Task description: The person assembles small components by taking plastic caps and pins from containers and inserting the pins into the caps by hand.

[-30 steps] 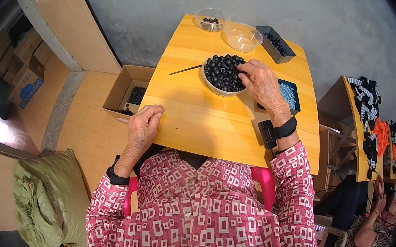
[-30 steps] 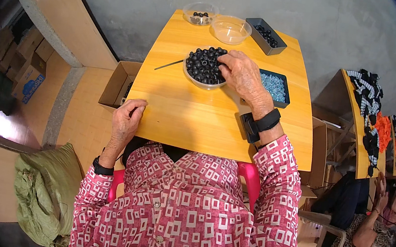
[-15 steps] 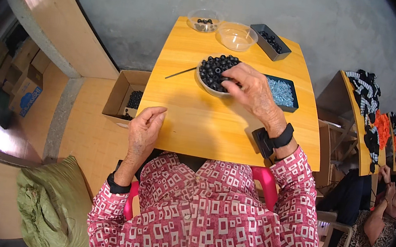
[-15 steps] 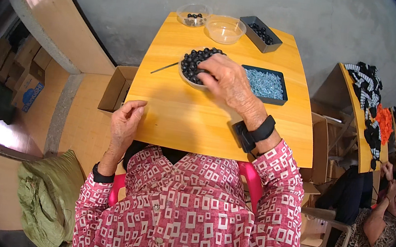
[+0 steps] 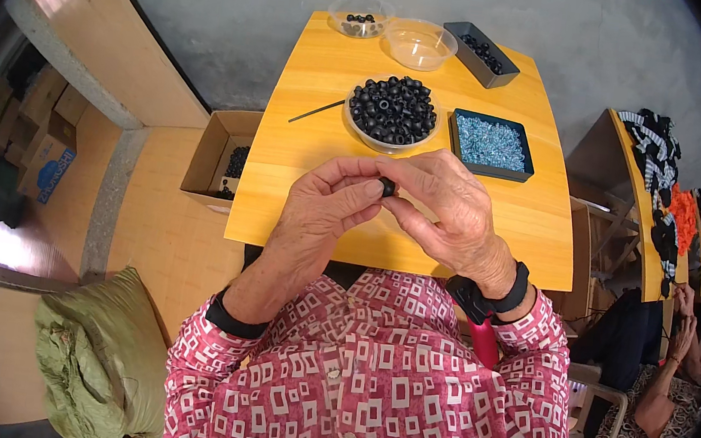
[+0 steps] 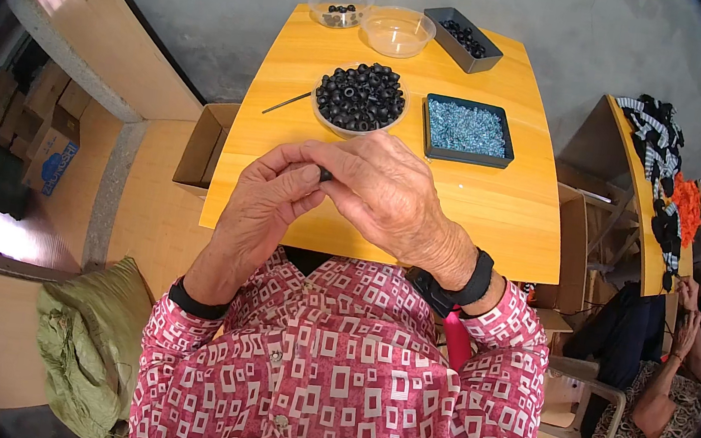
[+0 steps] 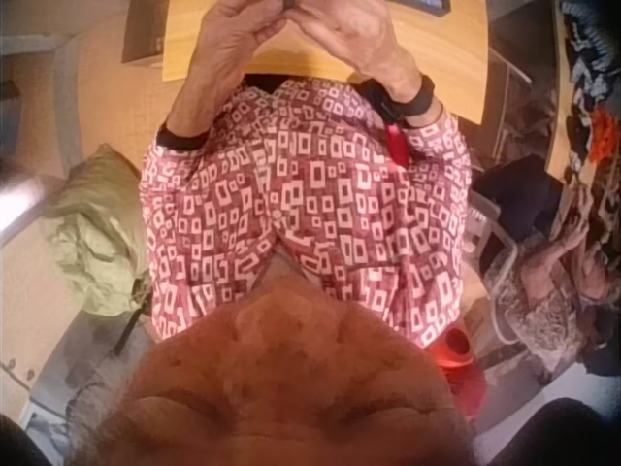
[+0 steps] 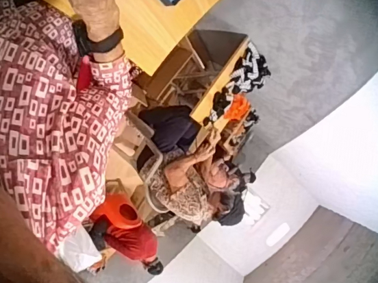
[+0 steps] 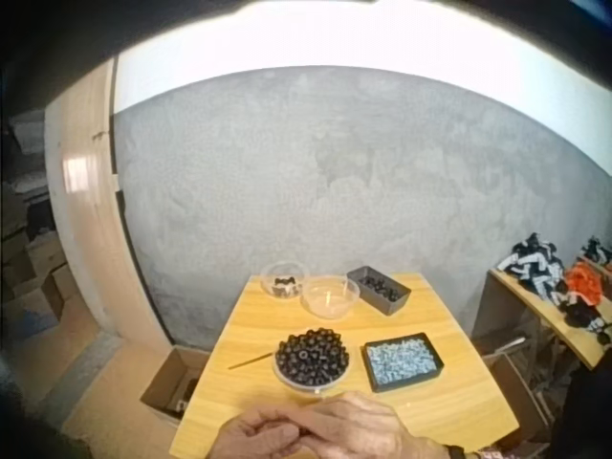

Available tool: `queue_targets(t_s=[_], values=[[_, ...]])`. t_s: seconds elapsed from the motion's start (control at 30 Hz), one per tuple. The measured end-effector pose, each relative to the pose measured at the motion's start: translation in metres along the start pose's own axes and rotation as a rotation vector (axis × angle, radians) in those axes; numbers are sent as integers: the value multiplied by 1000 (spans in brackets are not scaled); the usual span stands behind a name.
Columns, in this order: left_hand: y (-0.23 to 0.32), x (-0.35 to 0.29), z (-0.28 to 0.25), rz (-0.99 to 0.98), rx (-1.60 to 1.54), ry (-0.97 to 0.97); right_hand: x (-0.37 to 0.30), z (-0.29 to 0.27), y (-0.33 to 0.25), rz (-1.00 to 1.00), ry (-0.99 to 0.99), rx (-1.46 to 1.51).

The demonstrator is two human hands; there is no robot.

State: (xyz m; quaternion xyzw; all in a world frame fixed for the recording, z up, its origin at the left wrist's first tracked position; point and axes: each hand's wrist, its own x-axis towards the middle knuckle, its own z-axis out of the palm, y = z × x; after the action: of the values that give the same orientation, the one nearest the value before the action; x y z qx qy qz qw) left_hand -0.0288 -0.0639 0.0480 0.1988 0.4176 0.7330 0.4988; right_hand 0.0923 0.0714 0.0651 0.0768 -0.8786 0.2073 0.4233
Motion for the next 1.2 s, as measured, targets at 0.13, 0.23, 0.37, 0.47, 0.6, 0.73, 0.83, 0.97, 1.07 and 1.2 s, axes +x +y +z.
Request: queue_targets(t_s=[0.13, 0.23, 0.37, 0.47, 0.6, 0.73, 0.83, 0.97, 1.07, 1.2], values=[[-2, 1, 3, -24, 4, -20, -7, -7, 4, -7, 5, 14], [-3, 3, 8, -53, -3, -21, -10, -10, -1, 89, 27, 28], [-7, 8, 16, -54, -52, -33, -14, -10, 0, 51, 122, -70], [-9, 8, 18, -39, -87, -55, -17, -10, 0, -32, 182, -167], [-10, 8, 20, -61, -102, -63, -19, -10, -2, 17, 209, -151], [-10, 8, 25, -54, -56, -61, -21, -15, -2, 74, 195, -109], [-11, 10, 29, -50, -57, -68, -21, -16, -4, 90, 226, -77], [-15, 11, 30, 39, 9, -96, -22, -18, -5, 15, 223, -199], [-15, 13, 28, 49, 45, -80, -22, -16, -6, -10, 187, -243], [-16, 14, 26, 41, 32, -116, -22, -18, -5, 119, 170, -136]])
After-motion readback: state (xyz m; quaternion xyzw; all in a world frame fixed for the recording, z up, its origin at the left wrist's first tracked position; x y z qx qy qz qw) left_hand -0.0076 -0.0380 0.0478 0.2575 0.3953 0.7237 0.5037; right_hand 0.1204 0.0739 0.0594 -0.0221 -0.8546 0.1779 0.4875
